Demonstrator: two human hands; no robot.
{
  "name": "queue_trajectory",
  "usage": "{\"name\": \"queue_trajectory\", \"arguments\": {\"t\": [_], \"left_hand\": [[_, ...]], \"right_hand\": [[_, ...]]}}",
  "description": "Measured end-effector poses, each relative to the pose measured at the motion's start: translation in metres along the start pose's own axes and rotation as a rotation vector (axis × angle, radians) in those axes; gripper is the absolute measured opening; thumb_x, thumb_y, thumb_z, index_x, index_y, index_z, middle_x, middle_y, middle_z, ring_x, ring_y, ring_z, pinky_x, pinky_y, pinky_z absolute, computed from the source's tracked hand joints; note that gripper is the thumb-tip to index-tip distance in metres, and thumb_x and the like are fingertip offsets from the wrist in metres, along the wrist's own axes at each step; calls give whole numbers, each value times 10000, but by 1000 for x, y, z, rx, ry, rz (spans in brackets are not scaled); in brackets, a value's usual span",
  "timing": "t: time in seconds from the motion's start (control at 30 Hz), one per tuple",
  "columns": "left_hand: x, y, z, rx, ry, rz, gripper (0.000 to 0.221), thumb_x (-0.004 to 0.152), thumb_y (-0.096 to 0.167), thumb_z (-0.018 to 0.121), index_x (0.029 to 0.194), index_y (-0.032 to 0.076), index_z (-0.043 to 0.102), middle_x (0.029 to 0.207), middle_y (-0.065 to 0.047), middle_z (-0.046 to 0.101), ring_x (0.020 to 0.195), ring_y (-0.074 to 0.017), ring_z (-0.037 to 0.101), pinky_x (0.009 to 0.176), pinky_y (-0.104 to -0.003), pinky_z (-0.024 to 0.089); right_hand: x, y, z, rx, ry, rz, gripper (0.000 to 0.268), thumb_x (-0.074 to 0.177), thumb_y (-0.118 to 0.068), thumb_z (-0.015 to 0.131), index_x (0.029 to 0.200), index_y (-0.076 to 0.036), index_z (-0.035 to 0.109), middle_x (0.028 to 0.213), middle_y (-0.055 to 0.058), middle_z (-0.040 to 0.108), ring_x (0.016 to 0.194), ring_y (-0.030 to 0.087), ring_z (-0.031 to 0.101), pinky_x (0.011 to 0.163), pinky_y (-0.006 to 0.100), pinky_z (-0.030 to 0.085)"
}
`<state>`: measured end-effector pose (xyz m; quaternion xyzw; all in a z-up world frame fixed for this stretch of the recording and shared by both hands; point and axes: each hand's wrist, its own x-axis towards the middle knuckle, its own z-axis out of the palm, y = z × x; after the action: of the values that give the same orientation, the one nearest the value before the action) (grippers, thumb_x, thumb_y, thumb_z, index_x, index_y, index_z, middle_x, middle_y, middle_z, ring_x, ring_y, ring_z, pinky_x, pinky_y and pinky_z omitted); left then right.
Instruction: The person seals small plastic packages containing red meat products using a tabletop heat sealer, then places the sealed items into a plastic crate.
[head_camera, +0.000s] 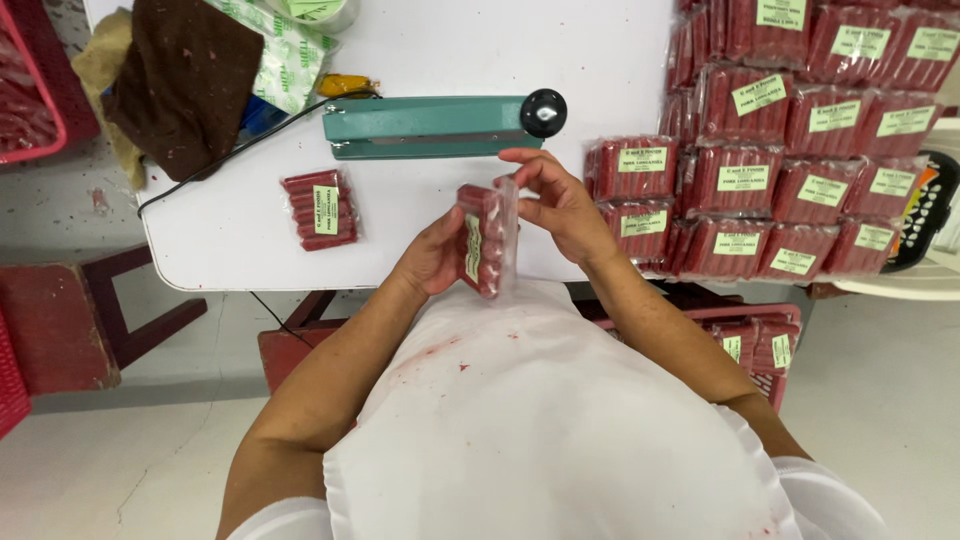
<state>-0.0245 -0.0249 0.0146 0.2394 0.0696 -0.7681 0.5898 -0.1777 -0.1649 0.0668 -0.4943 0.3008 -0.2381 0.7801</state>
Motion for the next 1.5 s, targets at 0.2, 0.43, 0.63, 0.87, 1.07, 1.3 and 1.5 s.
{"name": "queue_trajectory", "arguments": {"t": [0.2,0.43,0.63,0.87,1.07,1.3,1.5], "left_hand": [[-10,5,-50,139,215,38,354,893,154,749,1237,120,678,1190,-120,726,1092,-294,713,977,-474,565],[-15,46,-7,295,316,-13,291,790,120,809,1066,154,724,982,-7,763,877,-151,757,730,-309,648],[22,32,-20,270,340,-55,620,666,184,844,1245,121,631,1181,-135,735,1104,-314,706,948,-520,571],[50,8,-58,-451,246,471,546,813,39,785,1323,5,593,1297,-186,651,1241,-354,585,1098,-552,466],[49,-1,-77,-558,368,485,449,851,31,727,1287,21,622,1300,-170,656,1258,-360,584,1095,-572,470],[51,1,-69,-608,345,512,536,856,26,720,1368,40,561,1362,-161,615,1302,-327,550,1163,-573,407],[47,6,-69,-537,289,492,519,864,-40,715,1359,35,577,1375,-159,612,1320,-335,541,1154,-562,432]], "right_hand": [[1,-7,5,-38,-4,262,754,732,44,849,1414,-104,563,1001,71,711,800,56,664,755,191,565],[14,-32,-19,-355,354,-44,475,854,67,774,1290,-82,661,873,30,676,790,52,588,777,182,515],[68,-43,-4,-1257,85,-350,453,1035,-378,658,1393,-123,548,1143,99,528,1094,317,454,948,445,426],[87,-82,47,-1491,72,-661,154,926,-14,651,1018,-111,727,753,9,569,760,262,432,593,357,414],[93,-35,11,-1494,191,-538,272,910,39,563,1043,-162,689,673,-52,597,727,208,450,486,324,380],[103,33,-30,-1307,321,-277,247,1061,-112,411,1134,-189,634,730,-65,623,756,221,430,550,360,407],[111,49,-43,-1306,332,-381,275,1008,-101,431,1106,-194,671,749,3,551,781,221,502,590,382,420]]}}
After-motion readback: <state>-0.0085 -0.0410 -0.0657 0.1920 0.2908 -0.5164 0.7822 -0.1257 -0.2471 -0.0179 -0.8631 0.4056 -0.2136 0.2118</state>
